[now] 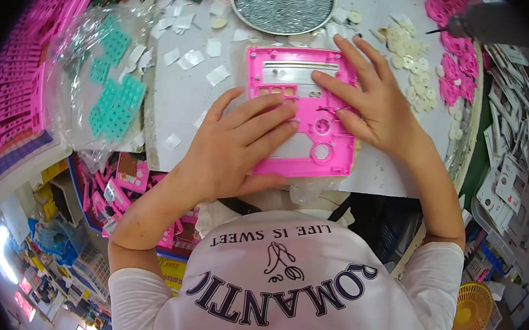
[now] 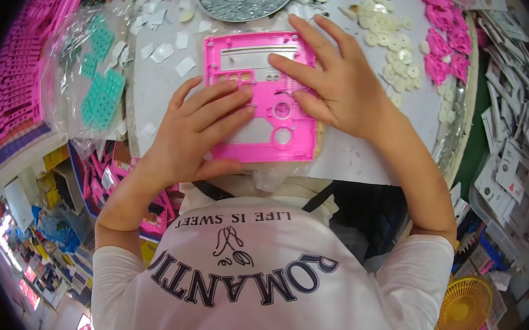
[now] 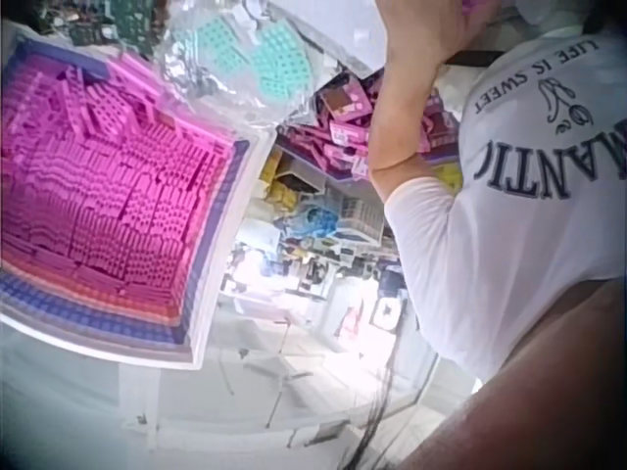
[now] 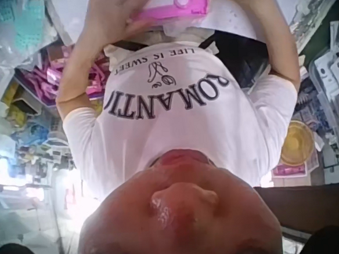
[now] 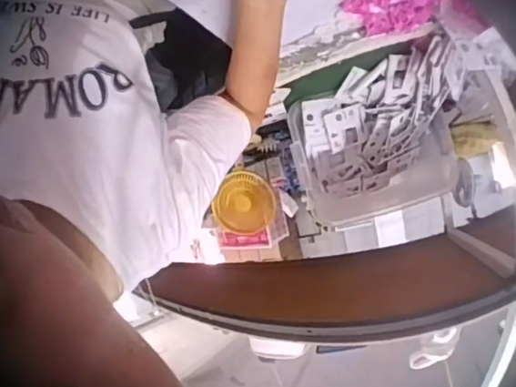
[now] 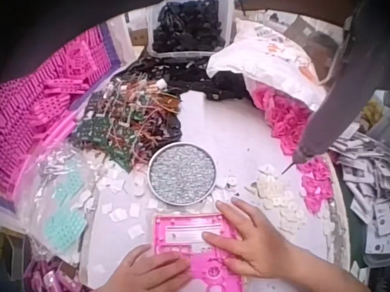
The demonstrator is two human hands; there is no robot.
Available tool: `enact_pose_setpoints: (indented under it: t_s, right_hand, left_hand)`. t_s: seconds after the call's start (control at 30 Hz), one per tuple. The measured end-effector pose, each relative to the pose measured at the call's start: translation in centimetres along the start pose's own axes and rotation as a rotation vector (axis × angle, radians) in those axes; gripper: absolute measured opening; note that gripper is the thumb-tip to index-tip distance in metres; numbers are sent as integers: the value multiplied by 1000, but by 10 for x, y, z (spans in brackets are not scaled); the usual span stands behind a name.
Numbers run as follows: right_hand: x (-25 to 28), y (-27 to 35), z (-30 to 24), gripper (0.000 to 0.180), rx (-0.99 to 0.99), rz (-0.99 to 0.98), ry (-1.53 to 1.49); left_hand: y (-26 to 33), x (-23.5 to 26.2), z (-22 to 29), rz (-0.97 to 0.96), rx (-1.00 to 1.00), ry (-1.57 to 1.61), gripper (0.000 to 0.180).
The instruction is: Assembling electronic toy components into pink plastic frames and packaging them.
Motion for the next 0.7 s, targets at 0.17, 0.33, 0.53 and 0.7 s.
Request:
enact_pose_setpoints:
  t_s: [0.17, 0.33, 0.53, 0.7]
  right_hand:
    - [23, 33, 27, 37, -193, 338, -159]
    - [65, 79, 85, 21, -617, 475, -79]
    - [43, 39, 75, 17, -385, 297, 339]
    - [58, 23, 28, 21, -119, 353, 179]
  left_hand:
    - [-1, 2, 4, -57, 42, -70, 70]
    - [-3, 0, 3, -32, 52, -53, 61]
    - [-5, 3, 3, 24, 45, -4, 52]
    - [4, 19, 10, 303, 177, 327, 34]
Point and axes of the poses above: each hand's wrist, its own y-axis away from the middle knuckle, its own x-axis out of the back of the hand, z = x × y, the point moved 7 cm from there along -y, towards the middle knuckle, and after that the axes turned 10 degrees about -y, right-handed, at the moved point
